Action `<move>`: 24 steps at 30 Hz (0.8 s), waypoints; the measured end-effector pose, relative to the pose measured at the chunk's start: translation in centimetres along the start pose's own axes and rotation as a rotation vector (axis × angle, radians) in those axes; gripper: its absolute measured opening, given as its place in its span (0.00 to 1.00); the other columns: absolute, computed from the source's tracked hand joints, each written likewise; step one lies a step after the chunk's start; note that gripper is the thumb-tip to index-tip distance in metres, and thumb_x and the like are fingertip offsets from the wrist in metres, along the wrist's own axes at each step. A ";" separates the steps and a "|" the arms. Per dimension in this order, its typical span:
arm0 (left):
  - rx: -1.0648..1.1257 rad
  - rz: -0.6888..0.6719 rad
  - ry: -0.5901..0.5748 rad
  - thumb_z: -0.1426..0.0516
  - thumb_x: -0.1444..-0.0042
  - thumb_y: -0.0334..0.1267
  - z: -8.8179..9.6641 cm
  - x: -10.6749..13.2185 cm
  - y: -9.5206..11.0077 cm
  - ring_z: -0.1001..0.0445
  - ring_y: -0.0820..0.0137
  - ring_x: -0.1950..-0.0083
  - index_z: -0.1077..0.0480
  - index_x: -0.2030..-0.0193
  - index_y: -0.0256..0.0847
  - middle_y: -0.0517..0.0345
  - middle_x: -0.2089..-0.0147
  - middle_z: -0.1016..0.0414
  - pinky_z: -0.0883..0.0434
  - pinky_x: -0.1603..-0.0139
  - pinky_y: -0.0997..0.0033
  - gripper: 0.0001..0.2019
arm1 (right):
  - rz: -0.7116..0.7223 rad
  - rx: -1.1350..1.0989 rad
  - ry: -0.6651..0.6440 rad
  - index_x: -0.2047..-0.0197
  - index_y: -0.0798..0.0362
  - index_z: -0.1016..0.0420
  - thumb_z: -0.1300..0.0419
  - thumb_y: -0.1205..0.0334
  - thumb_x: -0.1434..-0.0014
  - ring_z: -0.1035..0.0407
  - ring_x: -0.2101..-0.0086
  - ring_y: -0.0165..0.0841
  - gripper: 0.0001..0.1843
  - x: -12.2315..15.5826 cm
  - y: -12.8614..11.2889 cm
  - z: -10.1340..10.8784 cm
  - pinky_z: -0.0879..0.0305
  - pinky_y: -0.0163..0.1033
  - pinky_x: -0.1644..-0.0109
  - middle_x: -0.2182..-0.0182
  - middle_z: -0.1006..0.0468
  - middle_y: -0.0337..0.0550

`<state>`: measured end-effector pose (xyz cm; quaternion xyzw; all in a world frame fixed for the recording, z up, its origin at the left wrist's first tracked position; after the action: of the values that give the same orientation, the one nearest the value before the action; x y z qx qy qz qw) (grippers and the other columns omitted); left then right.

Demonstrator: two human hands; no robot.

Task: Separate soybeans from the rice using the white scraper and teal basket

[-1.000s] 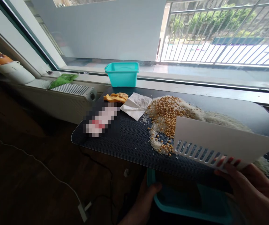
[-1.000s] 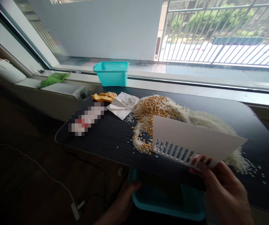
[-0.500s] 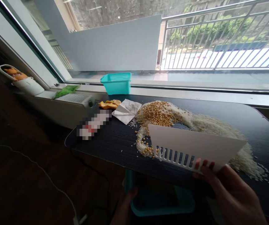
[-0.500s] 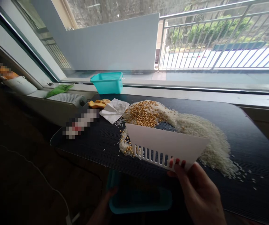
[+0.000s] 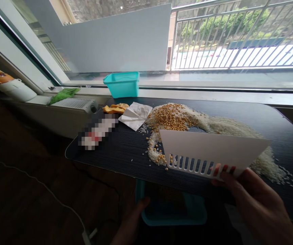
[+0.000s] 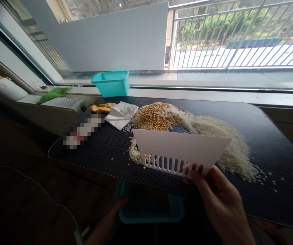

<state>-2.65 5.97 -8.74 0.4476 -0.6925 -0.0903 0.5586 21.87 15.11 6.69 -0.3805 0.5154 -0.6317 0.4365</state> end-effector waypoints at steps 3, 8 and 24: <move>0.029 -0.084 -0.027 0.38 0.60 0.43 -0.7 0.1 0.9 0.31 0.55 0.49 0.36 0.45 0.40 0.47 0.52 0.28 0.35 0.51 0.60 0.32 | 0.001 -0.006 0.005 0.67 0.48 0.24 0.36 0.55 0.57 0.27 0.75 0.35 0.12 -0.1 0.2 0.1 0.26 0.39 0.66 0.71 0.21 0.41; 0.020 -0.044 -0.020 0.38 0.60 0.44 -0.3 -0.1 1.0 0.31 0.56 0.49 0.34 0.47 0.39 0.47 0.52 0.27 0.34 0.51 0.60 0.30 | 0.011 -0.017 -0.005 0.66 0.49 0.24 0.36 0.54 0.57 0.27 0.75 0.36 0.13 0.2 0.2 0.0 0.26 0.41 0.67 0.71 0.21 0.42; -0.067 0.040 0.025 0.40 0.58 0.49 1.3 -0.3 0.1 0.31 0.53 0.48 0.30 0.51 0.45 0.52 0.54 0.25 0.33 0.52 0.58 0.25 | 0.052 -0.032 -0.063 0.65 0.47 0.25 0.37 0.51 0.55 0.27 0.73 0.35 0.13 1.2 0.2 -1.8 0.27 0.39 0.65 0.69 0.21 0.39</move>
<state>-3.79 5.75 -9.38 0.4160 -0.6906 -0.0965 0.5836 19.79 14.53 6.23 -0.3936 0.5214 -0.5994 0.4626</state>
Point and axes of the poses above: each hand's wrist, its own x-axis away from the middle knuckle, its own z-axis out of the back of the hand, y = z × x, the point moved 6 cm from there along -x, towards the middle knuckle
